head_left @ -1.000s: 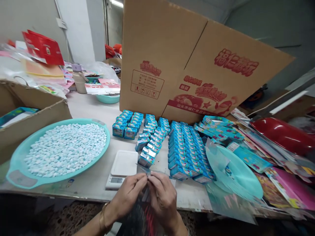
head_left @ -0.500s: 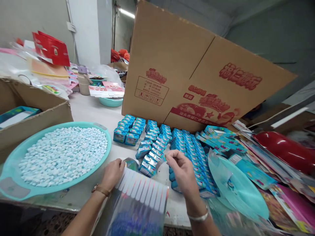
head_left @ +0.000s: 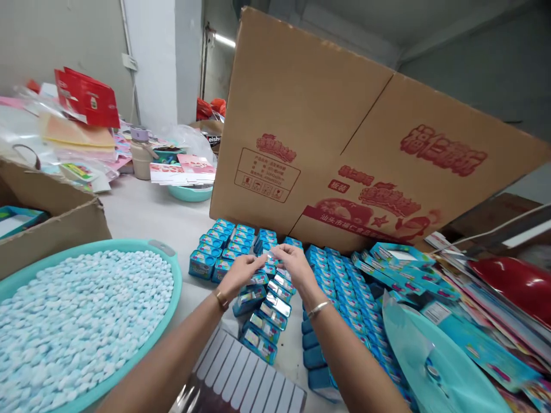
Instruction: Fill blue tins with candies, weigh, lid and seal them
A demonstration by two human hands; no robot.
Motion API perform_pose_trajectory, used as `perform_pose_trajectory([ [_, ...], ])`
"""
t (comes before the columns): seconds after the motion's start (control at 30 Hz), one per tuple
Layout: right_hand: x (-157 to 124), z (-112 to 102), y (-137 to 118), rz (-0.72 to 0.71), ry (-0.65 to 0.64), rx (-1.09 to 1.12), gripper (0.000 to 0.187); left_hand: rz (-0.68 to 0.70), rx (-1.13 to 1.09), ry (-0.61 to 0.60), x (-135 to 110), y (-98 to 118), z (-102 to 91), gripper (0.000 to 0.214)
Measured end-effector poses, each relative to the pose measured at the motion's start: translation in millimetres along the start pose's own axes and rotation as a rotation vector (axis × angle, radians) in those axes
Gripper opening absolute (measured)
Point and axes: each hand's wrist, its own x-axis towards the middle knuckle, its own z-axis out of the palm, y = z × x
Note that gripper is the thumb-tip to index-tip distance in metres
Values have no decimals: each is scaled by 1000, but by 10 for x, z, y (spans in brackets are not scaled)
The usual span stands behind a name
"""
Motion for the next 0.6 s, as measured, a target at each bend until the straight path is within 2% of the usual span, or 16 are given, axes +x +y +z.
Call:
perform_pose_trajectory([
  [0.13, 501, 34, 199, -30, 139, -152, 33, 48, 512, 50, 507, 23, -100, 48],
  [0.3, 958, 94, 519, -56, 362, -466, 25, 93, 837, 116, 1022, 93, -95, 31],
  [0.43, 1099, 128, 721, -10, 447, -579, 23, 171, 1035, 88, 1299, -4, 30, 25],
  [0.6, 1177, 145, 885, 30, 488, -686, 25, 241, 1168, 72, 1457, -183, 119, 30],
])
